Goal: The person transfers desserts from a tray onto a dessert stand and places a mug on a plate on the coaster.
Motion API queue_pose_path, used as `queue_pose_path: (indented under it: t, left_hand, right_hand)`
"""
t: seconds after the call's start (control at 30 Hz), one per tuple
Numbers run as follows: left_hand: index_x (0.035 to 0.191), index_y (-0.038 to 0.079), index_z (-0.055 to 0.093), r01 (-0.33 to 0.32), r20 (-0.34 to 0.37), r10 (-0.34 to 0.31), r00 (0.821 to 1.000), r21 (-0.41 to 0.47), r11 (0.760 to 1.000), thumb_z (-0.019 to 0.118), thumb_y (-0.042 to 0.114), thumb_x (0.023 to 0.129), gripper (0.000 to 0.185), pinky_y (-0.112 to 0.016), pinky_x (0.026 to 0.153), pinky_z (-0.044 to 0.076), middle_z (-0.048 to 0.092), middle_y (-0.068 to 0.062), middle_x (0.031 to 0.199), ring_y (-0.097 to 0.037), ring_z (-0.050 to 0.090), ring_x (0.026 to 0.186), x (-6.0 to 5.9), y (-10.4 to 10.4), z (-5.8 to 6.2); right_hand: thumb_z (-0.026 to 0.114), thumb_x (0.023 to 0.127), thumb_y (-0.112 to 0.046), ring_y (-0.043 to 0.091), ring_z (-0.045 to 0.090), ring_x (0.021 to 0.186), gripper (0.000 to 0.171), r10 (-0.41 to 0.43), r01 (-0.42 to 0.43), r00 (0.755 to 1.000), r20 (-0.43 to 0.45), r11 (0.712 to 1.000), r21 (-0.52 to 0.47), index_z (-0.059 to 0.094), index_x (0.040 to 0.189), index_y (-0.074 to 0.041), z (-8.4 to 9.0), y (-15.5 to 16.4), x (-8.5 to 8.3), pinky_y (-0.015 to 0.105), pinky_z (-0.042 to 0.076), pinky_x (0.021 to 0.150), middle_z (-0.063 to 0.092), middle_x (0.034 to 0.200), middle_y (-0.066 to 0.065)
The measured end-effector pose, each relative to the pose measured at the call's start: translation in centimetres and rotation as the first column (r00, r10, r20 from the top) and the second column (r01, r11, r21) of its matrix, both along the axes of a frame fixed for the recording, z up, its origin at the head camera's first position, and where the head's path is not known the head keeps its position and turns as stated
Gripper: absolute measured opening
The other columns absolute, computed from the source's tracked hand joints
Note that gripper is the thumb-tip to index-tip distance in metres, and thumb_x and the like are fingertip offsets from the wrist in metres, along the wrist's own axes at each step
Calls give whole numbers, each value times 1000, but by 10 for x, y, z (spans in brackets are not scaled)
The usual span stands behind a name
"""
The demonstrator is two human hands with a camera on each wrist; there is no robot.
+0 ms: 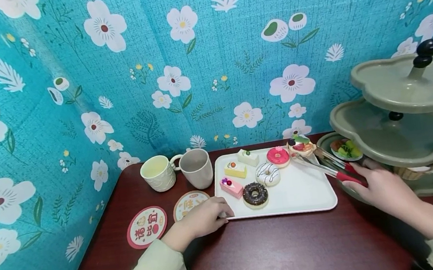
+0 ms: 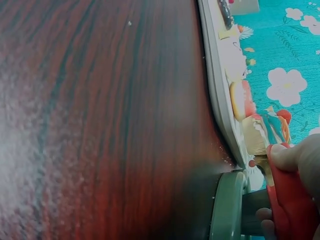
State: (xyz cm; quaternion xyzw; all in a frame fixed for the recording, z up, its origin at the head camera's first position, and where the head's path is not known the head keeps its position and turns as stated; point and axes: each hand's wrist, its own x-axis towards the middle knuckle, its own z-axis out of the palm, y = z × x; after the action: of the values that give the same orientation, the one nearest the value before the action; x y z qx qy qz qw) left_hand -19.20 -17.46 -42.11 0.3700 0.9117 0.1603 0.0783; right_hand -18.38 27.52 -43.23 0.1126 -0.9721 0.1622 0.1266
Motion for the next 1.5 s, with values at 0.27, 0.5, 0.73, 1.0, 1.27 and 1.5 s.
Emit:
queue_pose_path:
  t: [0.27, 0.5, 0.73, 1.0, 1.27, 1.5]
  left_hand:
    - [99, 10, 78, 0, 0, 0, 1000, 2, 1000, 75, 2, 90, 12, -25, 84, 52, 67, 1, 97, -11, 61, 92, 1, 0, 0]
    - [99, 10, 78, 6, -3, -6, 1000, 7, 1000, 75, 2, 90, 12, -25, 84, 52, 67, 1, 97, -11, 61, 92, 0, -1, 0]
    - [100, 10, 78, 7, -1, -7, 1000, 8, 1000, 75, 2, 91, 12, -26, 85, 52, 67, 1, 97, -11, 61, 92, 0, 0, 0]
    - [100, 10, 78, 6, 5, -6, 1000, 7, 1000, 75, 2, 91, 12, -26, 85, 52, 67, 1, 97, -12, 61, 92, 1, 0, 1]
    - [100, 11, 78, 1, -1, -1, 1000, 4, 1000, 75, 3, 91, 12, -26, 85, 52, 67, 1, 98, -11, 61, 93, 1, -1, -1]
    - [100, 11, 78, 1, -3, -1, 1000, 7, 1000, 76, 3, 91, 12, -26, 85, 52, 67, 2, 97, -10, 61, 92, 0, -2, -1]
  right_hand:
    - [84, 85, -28, 44, 61, 75, 63, 33, -33, 998, -49, 999, -1, 63, 123, 16, 3, 1, 8, 62, 50, 65, 57, 105, 29]
    - [83, 86, -32, 43, 60, 78, 64, 39, -39, 999, -33, 999, -3, 63, 124, 16, 7, -2, 16, 63, 49, 69, 57, 105, 30]
    - [88, 80, -26, 16, 42, 63, 59, 78, -77, 990, -115, 997, 10, 68, 119, 13, 6, -4, 26, 38, 39, 55, 46, 89, 3]
    - [89, 78, -24, 11, 38, 63, 56, 86, -88, 982, -168, 996, -5, 69, 118, 11, 3, 2, 37, 31, 35, 52, 43, 87, -1]
    - [88, 79, -29, 8, 40, 61, 54, 57, -61, 977, -205, 998, -11, 71, 113, 9, 0, 13, 50, 33, 37, 50, 45, 87, -2]
    - [87, 82, -33, 12, 39, 62, 58, 6, -3, 986, -167, 1000, 15, 70, 114, 12, 0, 21, 59, 32, 35, 50, 46, 86, 2]
